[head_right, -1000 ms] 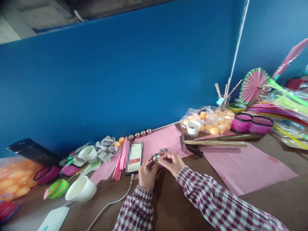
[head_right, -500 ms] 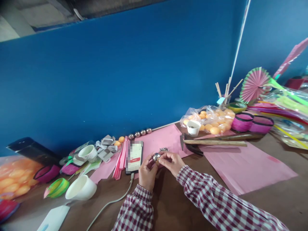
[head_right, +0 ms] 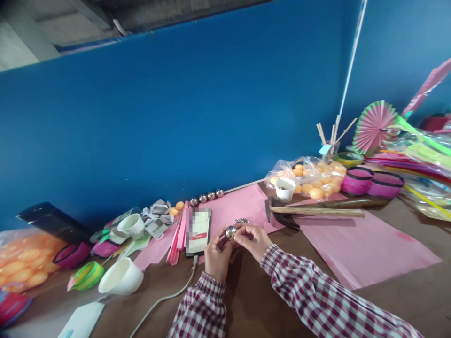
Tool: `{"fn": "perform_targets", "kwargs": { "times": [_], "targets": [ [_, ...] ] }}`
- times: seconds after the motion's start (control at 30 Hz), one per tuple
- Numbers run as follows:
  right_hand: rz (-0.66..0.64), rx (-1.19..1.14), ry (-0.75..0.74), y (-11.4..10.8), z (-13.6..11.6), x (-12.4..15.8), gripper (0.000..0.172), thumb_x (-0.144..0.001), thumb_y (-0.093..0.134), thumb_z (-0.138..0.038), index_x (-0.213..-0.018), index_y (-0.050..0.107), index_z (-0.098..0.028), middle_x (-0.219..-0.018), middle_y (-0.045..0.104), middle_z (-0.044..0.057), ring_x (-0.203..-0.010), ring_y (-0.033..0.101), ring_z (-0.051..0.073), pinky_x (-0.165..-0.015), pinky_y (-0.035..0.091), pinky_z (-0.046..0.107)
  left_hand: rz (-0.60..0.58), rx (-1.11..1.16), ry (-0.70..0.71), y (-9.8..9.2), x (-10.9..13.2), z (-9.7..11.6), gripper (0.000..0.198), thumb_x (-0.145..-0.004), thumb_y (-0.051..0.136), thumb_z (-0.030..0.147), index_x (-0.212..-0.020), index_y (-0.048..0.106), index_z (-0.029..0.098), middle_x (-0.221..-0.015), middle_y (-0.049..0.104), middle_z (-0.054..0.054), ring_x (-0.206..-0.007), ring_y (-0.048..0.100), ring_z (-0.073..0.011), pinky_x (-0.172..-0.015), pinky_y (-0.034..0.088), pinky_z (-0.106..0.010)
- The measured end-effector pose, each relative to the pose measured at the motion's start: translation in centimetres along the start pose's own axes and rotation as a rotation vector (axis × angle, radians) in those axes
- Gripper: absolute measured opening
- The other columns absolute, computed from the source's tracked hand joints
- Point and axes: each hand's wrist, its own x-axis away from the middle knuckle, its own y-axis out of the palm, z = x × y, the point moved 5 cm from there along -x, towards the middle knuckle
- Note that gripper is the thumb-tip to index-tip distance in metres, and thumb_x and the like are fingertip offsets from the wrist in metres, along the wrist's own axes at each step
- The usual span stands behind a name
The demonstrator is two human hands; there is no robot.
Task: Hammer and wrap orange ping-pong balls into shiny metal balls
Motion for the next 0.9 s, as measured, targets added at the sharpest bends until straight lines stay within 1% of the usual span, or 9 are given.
{"fn": "perform_targets", "kwargs": {
  "times": [0.2, 0.4, 0.53, 0.6, 0.67, 0.73, 0.83, 0.9],
  "targets": [
    [-0.018, -0.012, -0.001, 0.1, 0.2, -0.1, 0.027, -0.069, 0.061, -0.041, -0.067, 0.06, -0.014, -0.105, 0.059, 0.01, -0.101, 0.053, 0.022, -0.088, 0.039, 0.034, 0.016, -0.021, 0.03, -0.1, -0.1, 0.0, 0.039, -0.063, 0.061, 0.011, -0.102, 0.058, 0.014, -0.102, 0.064, -0.01, -0.093, 0.061, -0.0205, -0.08, 0.049, -0.032],
    [-0.027, -0.053, 0.005, 0.1, 0.3, -0.2, 0.029, -0.065, 0.063, -0.044, -0.064, 0.06, -0.015, -0.105, 0.059, 0.01, -0.101, 0.053, 0.025, -0.088, 0.038, 0.038, 0.013, 0.003, 0.014, 0.0, -0.1, -0.2, 0.041, -0.061, 0.061, 0.009, -0.101, 0.058, 0.015, -0.101, 0.064, -0.01, -0.093, 0.061, -0.0219, -0.076, 0.051, -0.031],
    [-0.039, -0.095, 0.02, 0.1, 0.5, -0.3, 0.028, -0.065, 0.064, -0.041, -0.064, 0.059, -0.014, -0.104, 0.06, 0.011, -0.102, 0.052, 0.025, -0.088, 0.039, 0.038, -0.011, -0.006, 0.052, 0.3, 0.0, 0.2, 0.038, -0.063, 0.06, 0.009, -0.1, 0.059, 0.016, -0.1, 0.064, -0.009, -0.093, 0.061, -0.0215, -0.077, 0.051, -0.032],
    [-0.03, -0.134, 0.033, 0.2, 0.7, -0.3, 0.027, -0.063, 0.065, -0.041, -0.064, 0.057, -0.015, -0.103, 0.06, 0.01, -0.098, 0.054, 0.024, -0.086, 0.042, 0.038, -0.028, 0.004, 0.058, 0.4, 0.1, 0.4, 0.037, -0.064, 0.059, 0.009, -0.1, 0.058, 0.016, -0.1, 0.064, -0.009, -0.093, 0.061, -0.0216, -0.077, 0.051, -0.032],
    [-0.006, -0.195, 0.039, 0.2, 1.0, -0.4, 0.028, -0.06, 0.068, -0.04, -0.069, 0.056, -0.016, -0.099, 0.062, 0.008, -0.091, 0.058, 0.022, -0.081, 0.045, 0.037, -0.031, 0.005, 0.05, 0.4, 0.1, 0.3, 0.038, -0.064, 0.059, 0.009, -0.101, 0.058, 0.016, -0.101, 0.064, -0.009, -0.093, 0.06, -0.0218, -0.077, 0.051, -0.033],
    [0.004, -0.238, 0.042, 0.2, 1.2, -0.4, 0.032, -0.059, 0.069, -0.039, -0.078, 0.056, -0.017, -0.093, 0.063, 0.006, -0.086, 0.059, 0.02, -0.078, 0.047, 0.037, -0.017, -0.013, 0.044, 0.2, 0.0, 0.0, 0.039, -0.064, 0.059, 0.009, -0.102, 0.058, 0.015, -0.102, 0.063, -0.01, -0.094, 0.06, -0.0218, -0.078, 0.05, -0.033],
    [-0.011, -0.252, 0.054, 0.3, 1.3, -0.4, 0.04, -0.06, 0.069, -0.037, -0.093, 0.056, -0.018, -0.093, 0.063, 0.006, -0.088, 0.059, 0.02, -0.079, 0.049, 0.037, -0.002, -0.031, 0.037, 0.0, 0.0, -0.4, 0.04, -0.065, 0.059, 0.009, -0.104, 0.057, 0.015, -0.103, 0.063, -0.01, -0.094, 0.06, -0.0211, -0.079, 0.05, -0.032],
    [-0.026, -0.25, 0.059, 0.4, 1.3, -0.4, 0.042, -0.062, 0.068, -0.036, -0.097, 0.056, -0.017, -0.097, 0.063, 0.007, -0.091, 0.059, 0.02, -0.081, 0.049, 0.037, -0.008, -0.037, 0.037, 0.0, -0.1, -0.5, 0.039, -0.066, 0.058, 0.01, -0.105, 0.057, 0.015, -0.104, 0.063, -0.009, -0.095, 0.06, -0.0204, -0.08, 0.049, -0.032]
  ]
}}
